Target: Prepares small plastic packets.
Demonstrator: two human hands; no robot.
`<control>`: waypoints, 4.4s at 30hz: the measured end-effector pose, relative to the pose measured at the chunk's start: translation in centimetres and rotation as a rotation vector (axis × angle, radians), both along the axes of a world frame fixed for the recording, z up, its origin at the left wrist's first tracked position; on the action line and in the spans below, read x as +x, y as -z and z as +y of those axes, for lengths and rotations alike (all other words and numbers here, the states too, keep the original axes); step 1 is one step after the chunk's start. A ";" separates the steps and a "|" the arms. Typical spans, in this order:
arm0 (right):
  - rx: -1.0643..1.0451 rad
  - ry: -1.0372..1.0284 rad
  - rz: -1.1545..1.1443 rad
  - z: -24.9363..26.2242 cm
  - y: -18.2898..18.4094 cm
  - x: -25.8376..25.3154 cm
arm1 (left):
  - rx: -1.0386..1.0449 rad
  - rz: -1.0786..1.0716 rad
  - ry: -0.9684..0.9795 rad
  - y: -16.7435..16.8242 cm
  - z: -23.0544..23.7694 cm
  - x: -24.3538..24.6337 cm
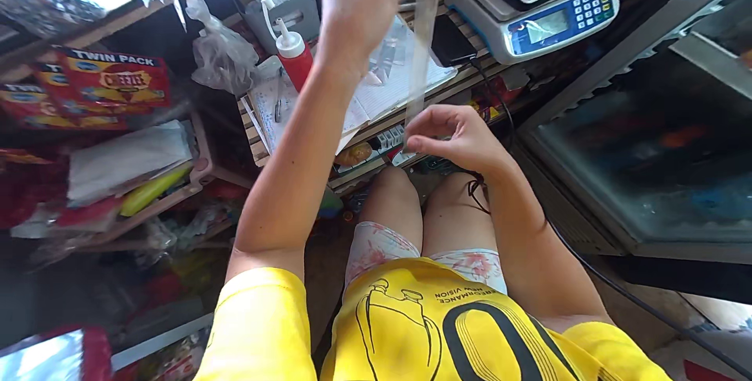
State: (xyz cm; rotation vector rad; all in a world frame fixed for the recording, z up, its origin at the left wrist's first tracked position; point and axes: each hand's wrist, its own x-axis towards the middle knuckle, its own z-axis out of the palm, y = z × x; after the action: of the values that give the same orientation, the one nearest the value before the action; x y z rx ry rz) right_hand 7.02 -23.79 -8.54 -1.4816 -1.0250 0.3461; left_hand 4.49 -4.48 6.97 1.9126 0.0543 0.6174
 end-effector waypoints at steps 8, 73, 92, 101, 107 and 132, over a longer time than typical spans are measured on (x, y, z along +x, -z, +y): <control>0.236 0.314 0.222 1.5 -0.9 -0.6 | 0.132 -0.017 -0.061 10.9 -3.0 -2.6; 0.207 -0.091 0.225 -0.9 -2.3 -1.5 | 1.431 -0.402 0.290 2.0 3.1 -3.2; 0.285 -0.066 0.111 -0.6 -2.9 -1.6 | 1.453 -0.483 0.291 -0.1 2.7 -3.2; 0.289 -0.073 0.168 -0.4 -2.9 -1.8 | 1.360 -0.394 0.292 0.6 3.3 -3.0; 0.228 -0.062 0.188 0.1 -2.1 -1.4 | 0.990 -0.130 0.334 3.8 5.6 -2.8; 0.260 0.205 0.239 2.2 1.4 -0.5 | 0.190 0.065 -0.194 10.8 3.4 -5.2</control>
State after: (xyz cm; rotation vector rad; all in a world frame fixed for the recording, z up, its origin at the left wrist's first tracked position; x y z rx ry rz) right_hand 6.54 -21.57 -9.94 -1.2624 -0.6921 0.2264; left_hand -0.74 -1.05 -3.82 2.1275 0.2321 0.7110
